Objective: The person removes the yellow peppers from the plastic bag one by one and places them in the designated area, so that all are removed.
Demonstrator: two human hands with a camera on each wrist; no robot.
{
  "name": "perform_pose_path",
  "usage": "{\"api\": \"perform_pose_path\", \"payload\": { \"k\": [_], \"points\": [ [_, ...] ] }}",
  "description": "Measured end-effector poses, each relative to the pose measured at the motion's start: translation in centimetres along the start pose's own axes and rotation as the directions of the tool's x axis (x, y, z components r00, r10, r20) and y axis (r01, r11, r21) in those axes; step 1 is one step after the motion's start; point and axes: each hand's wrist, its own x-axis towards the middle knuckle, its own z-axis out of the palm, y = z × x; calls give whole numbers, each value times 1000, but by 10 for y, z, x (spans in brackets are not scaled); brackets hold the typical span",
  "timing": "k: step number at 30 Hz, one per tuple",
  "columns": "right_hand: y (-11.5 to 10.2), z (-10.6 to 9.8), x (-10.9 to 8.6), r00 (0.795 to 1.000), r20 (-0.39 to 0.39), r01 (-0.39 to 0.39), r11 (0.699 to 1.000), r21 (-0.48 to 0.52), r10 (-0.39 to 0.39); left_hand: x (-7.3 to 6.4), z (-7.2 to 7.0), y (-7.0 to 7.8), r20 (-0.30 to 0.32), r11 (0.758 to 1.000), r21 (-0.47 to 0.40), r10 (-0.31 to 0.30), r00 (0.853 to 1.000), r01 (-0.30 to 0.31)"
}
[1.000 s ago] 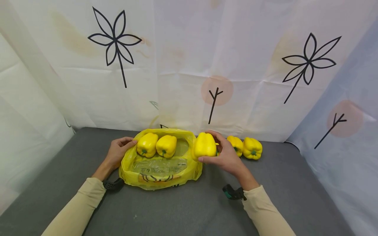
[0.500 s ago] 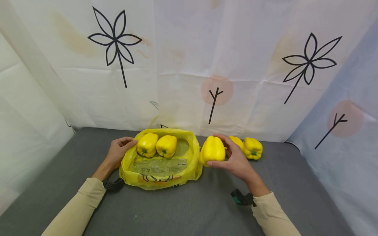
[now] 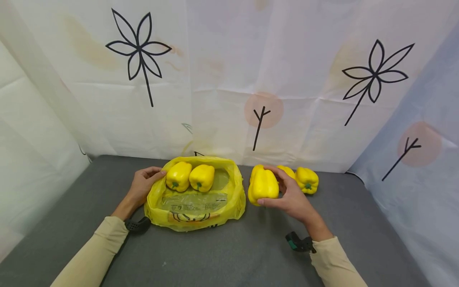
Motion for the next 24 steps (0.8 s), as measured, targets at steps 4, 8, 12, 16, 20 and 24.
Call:
{"api": "perform_pose_path", "payload": {
  "k": [4,8,12,16,20,24],
  "points": [
    [3,-2,-1,1000,4,-7,1000,2,7,0,0,0,0,1000,8,-1,1000,1],
    [7,-3,-2,1000,12,-19,1000,-3,19,0,0,1,0,1000,16,-2,1000,2],
    [15,-3,-4,998,45,-46,999,-19,47,0,1,1,-5,1000,22,-9,1000,9],
    [23,-2,-5,996,70,-54,997,-54,58,0,1,1,-6,1000,23,-11,1000,11],
    [28,-2,-6,994,90,-56,995,-83,63,0,1,2,-2,1000,20,-6,1000,6],
    [30,-2,-6,990,122,-62,993,-97,74,0,1,2,3,1000,14,-1,1000,1]
  ]
}}
